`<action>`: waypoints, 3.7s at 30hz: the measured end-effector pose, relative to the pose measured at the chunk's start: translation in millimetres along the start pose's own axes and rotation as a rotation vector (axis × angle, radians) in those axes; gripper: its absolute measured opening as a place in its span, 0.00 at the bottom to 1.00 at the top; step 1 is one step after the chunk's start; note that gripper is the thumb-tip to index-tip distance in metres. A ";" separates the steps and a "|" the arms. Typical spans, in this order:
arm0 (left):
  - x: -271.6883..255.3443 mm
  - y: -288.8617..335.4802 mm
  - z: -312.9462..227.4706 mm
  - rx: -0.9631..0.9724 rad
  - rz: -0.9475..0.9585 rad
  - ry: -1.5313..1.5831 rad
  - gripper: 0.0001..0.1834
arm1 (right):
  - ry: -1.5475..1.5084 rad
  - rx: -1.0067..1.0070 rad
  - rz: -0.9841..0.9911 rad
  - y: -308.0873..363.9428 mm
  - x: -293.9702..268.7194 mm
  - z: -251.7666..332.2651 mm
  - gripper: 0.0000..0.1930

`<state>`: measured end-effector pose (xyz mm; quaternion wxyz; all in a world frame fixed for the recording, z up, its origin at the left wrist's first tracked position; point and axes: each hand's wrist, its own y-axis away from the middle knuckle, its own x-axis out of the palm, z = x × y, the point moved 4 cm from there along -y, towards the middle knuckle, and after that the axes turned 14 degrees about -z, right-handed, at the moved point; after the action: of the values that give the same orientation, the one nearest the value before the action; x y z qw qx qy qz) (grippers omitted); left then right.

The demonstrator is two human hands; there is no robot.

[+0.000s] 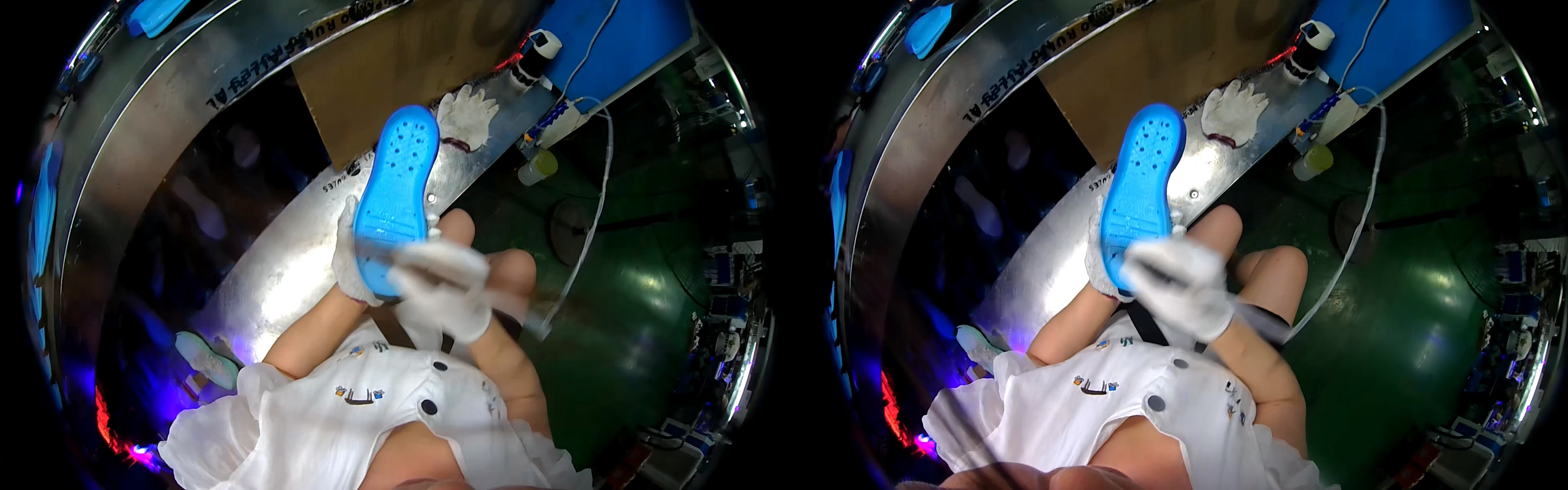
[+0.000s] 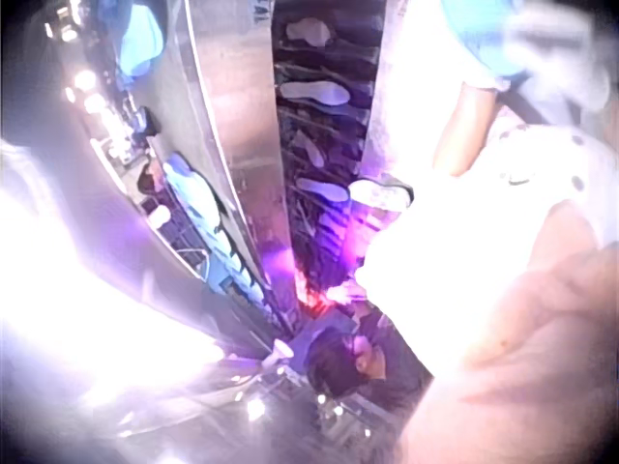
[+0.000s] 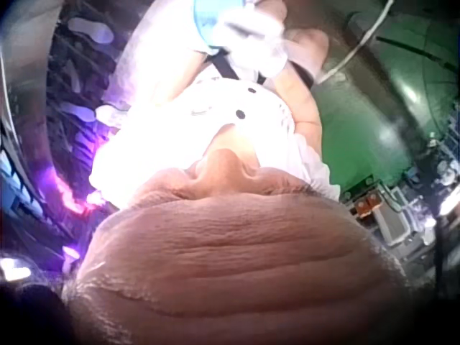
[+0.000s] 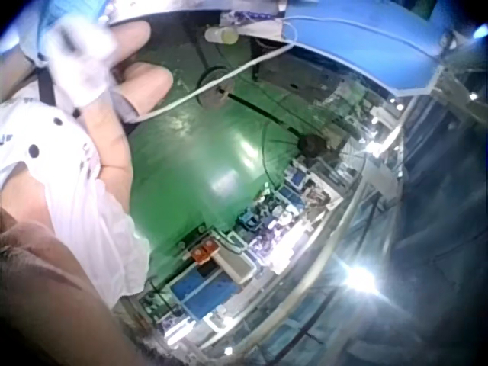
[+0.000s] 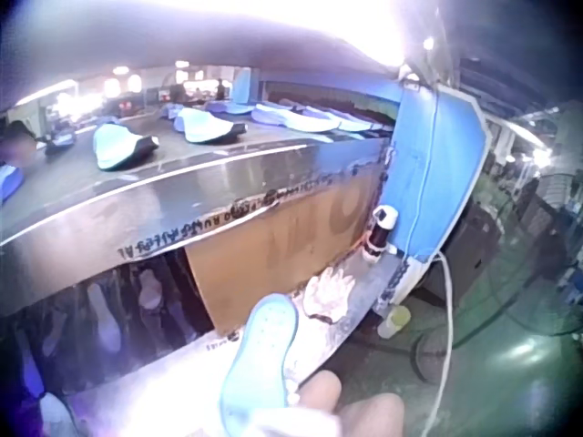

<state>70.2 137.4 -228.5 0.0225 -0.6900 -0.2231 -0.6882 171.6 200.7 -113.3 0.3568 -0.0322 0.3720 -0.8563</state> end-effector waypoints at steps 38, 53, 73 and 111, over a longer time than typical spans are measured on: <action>29.4 -41.8 -87.9 -0.088 0.006 -1.189 0.18 | 0.355 -0.225 0.546 10.0 -2.7 28.1 0.18; 55.1 -25.7 -91.8 -0.110 -0.059 -1.115 0.22 | 0.472 -0.352 0.454 -11.2 -12.5 52.5 0.16; 89.7 18.2 -124.2 -0.149 -0.319 -0.973 0.25 | 0.373 -0.310 0.101 -30.7 -50.3 28.1 0.18; 210.3 382.7 -348.9 1.353 -1.766 -2.656 0.18 | -0.285 0.182 -0.089 -0.5 -26.6 13.2 0.13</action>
<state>-137.8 -266.6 97.0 0.2527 0.2888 0.5936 -0.7074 195.3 209.7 -97.9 0.3693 -0.1372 0.2368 -0.8881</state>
